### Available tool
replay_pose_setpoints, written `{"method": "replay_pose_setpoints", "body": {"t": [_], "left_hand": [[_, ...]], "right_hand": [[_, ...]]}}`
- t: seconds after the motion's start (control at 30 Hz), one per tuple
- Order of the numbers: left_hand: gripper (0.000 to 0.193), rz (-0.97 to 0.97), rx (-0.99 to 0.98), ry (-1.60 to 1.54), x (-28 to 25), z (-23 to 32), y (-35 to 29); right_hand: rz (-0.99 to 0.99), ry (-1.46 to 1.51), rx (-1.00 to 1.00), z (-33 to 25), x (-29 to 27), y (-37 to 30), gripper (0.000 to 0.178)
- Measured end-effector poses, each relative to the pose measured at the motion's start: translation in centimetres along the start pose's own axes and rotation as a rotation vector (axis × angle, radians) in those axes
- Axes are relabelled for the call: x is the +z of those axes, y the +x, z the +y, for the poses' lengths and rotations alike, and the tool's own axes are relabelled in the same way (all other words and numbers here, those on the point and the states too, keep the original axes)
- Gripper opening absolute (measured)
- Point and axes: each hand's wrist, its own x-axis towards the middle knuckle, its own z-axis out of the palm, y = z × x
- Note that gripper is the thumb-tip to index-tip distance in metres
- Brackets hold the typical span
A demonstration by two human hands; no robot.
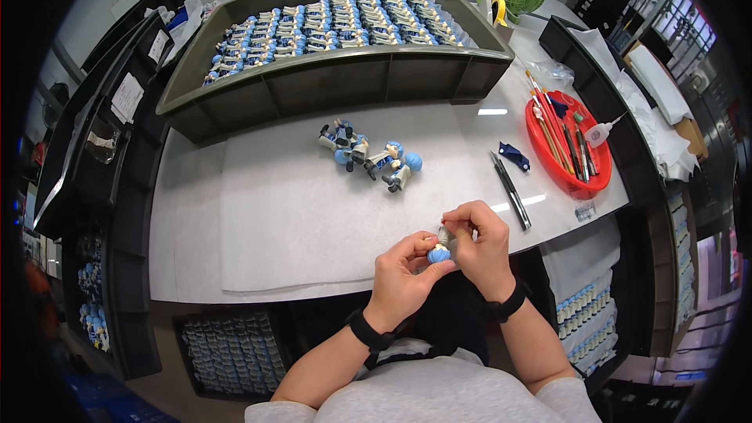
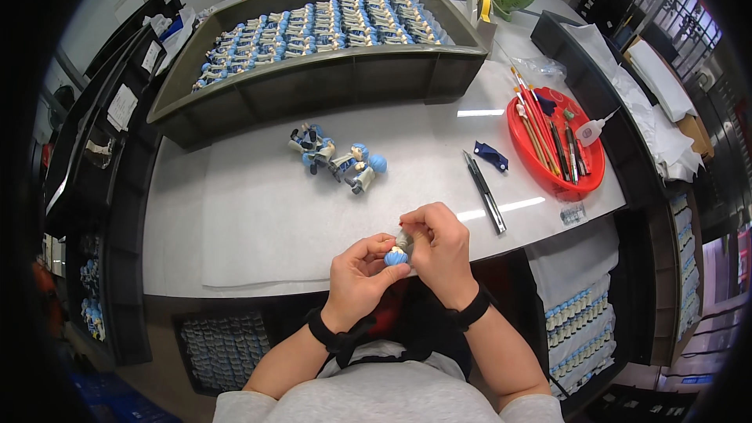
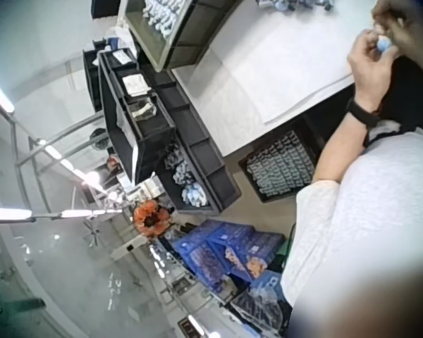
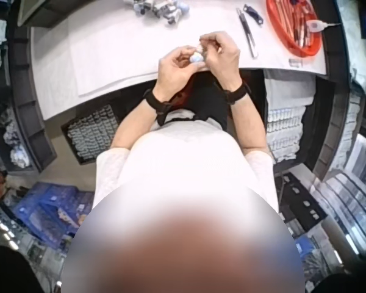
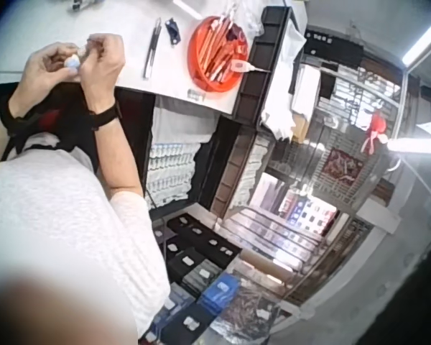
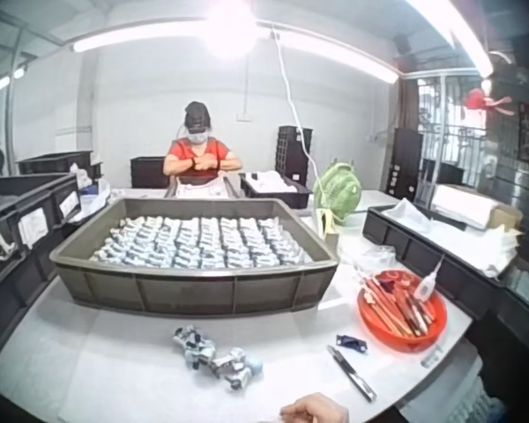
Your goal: The person assembles small blue and white figurines by hand at a workbench. They pick up figurines from a tray, attach small red components, and place the finished units into a drawer. The process is repeated multiple times.
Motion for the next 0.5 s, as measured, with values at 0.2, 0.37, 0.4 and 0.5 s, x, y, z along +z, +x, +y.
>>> {"method": "replay_pose_setpoints", "body": {"t": [0.2, 0.37, 0.4, 0.5], "left_hand": [[0.033, 0.001, 0.011, 0.03, 0.0, 0.1, 0.0], [0.033, -0.005, 0.011, 0.002, 0.0, -0.1, -0.1], [0.033, 0.0, 0.004, 0.006, 0.0, 0.0, 0.0], [0.032, 0.004, -0.007, 0.001, 0.0, 0.1, 0.0]], "right_hand": [[-0.004, -0.002, 0.055, 0.3, -0.2, -0.2, 0.012], [-0.012, 0.018, 0.061, 0.9, -0.2, -0.2, 0.011], [-0.004, 0.039, 0.082, 1.1, -0.2, 0.0, 0.01], [-0.036, 0.006, 0.073, 0.3, -0.2, -0.3, 0.011]]}}
